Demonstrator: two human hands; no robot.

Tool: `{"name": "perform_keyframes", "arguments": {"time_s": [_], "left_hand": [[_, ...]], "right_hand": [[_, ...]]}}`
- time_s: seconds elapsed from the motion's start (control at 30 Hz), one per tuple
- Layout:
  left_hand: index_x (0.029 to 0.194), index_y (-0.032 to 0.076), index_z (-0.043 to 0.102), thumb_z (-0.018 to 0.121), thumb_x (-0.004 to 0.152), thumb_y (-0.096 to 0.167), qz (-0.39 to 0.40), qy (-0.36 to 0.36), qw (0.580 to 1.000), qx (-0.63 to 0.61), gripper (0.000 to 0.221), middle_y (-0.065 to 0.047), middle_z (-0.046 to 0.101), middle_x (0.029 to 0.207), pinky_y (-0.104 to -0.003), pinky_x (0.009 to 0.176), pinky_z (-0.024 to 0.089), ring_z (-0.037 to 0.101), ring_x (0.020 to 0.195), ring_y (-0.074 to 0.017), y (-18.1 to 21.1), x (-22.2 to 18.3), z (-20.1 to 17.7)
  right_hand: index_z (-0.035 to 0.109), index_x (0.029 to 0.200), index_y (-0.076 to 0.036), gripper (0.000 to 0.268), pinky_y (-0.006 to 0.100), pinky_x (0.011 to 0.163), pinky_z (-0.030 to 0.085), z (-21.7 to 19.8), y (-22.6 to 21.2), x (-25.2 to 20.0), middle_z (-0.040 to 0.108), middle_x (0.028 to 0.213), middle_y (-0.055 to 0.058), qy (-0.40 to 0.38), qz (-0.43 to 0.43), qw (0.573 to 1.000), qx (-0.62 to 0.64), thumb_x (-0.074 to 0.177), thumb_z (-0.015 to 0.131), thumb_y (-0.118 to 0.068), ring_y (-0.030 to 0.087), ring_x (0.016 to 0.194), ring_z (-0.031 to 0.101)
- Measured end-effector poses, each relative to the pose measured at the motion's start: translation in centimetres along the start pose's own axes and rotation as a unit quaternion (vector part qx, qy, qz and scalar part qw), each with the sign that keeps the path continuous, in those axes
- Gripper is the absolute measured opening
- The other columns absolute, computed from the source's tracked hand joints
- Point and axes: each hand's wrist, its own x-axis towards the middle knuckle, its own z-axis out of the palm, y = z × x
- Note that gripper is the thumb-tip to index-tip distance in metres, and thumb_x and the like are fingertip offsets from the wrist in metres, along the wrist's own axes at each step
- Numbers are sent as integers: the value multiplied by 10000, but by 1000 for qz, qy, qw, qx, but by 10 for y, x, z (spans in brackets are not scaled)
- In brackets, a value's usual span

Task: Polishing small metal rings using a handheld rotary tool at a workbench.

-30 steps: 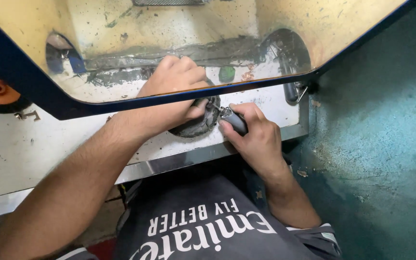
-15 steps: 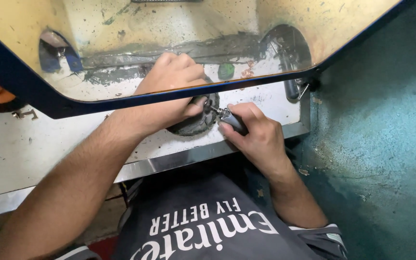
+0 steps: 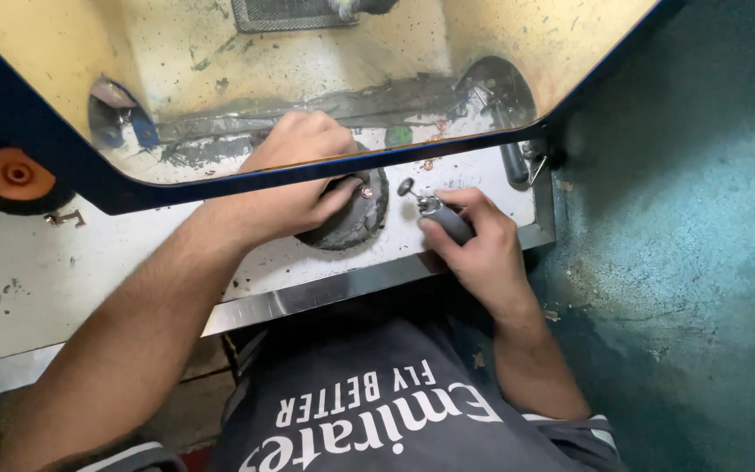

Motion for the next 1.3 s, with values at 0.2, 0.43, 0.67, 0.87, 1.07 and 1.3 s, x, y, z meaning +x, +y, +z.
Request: {"name": "perform_keyframes", "arguments": {"time_s": [0.2, 0.43, 0.67, 0.87, 1.07, 1.3], "left_hand": [[953, 118, 685, 692, 924, 190, -6, -11, 1000, -9, 78, -35, 618, 938, -421, 948, 448, 595, 1072, -261, 12, 1, -9], [904, 213, 642, 724, 858, 256, -16, 2, 997, 72, 103, 33, 600, 924, -397, 973, 457, 603, 1091, -201, 17, 0, 2], [966, 173, 682, 713, 881, 202, -74, 46, 989, 116, 95, -19, 692, 934, -413, 928, 487, 669, 1051, -238, 32, -51, -32], [1075, 190, 726, 687, 949, 248, -174, 69, 965, 186, 144, 10, 700, 1078, -394, 970, 463, 653, 1091, -206, 37, -97, -42], [1090, 225, 749, 689, 916, 258, -203, 75, 951, 220, 186, 21, 689, 1084, -394, 972, 473, 640, 1075, -208, 62, -76, -36], [1044, 151, 716, 757, 807, 234, -36, 101, 981, 160, 255, -55, 666, 926, -415, 832, 482, 615, 933, -288, 65, 40, 33]], "right_hand": [[699, 1173, -124, 329, 366, 631, 576, -12, 36, -18, 753, 898, 121, 50, 73, 995, 50, 892, 849, -206, 247, 701, 730], [677, 1178, -63, 326, 322, 499, 568, -12, 45, -11, 735, 863, 111, 42, 96, 978, 178, 899, 816, -154, 164, 549, 694], [635, 1188, -33, 298, 288, 519, 547, -13, 51, -19, 699, 958, 115, 31, 104, 970, 216, 937, 759, -135, 138, 550, 641], [612, 1198, -6, 290, 286, 467, 524, -7, 77, -16, 679, 894, 161, 37, 74, 936, 341, 957, 721, -123, 153, 501, 618], [553, 1196, -22, 260, 269, 437, 493, -8, 77, -15, 669, 877, 182, 100, 66, 893, 434, 1023, 613, -206, 153, 496, 595], [546, 1165, -21, 226, 266, 402, 476, -9, 69, -13, 635, 863, 176, 120, 48, 887, 443, 1049, 538, -214, 142, 475, 560]]}}
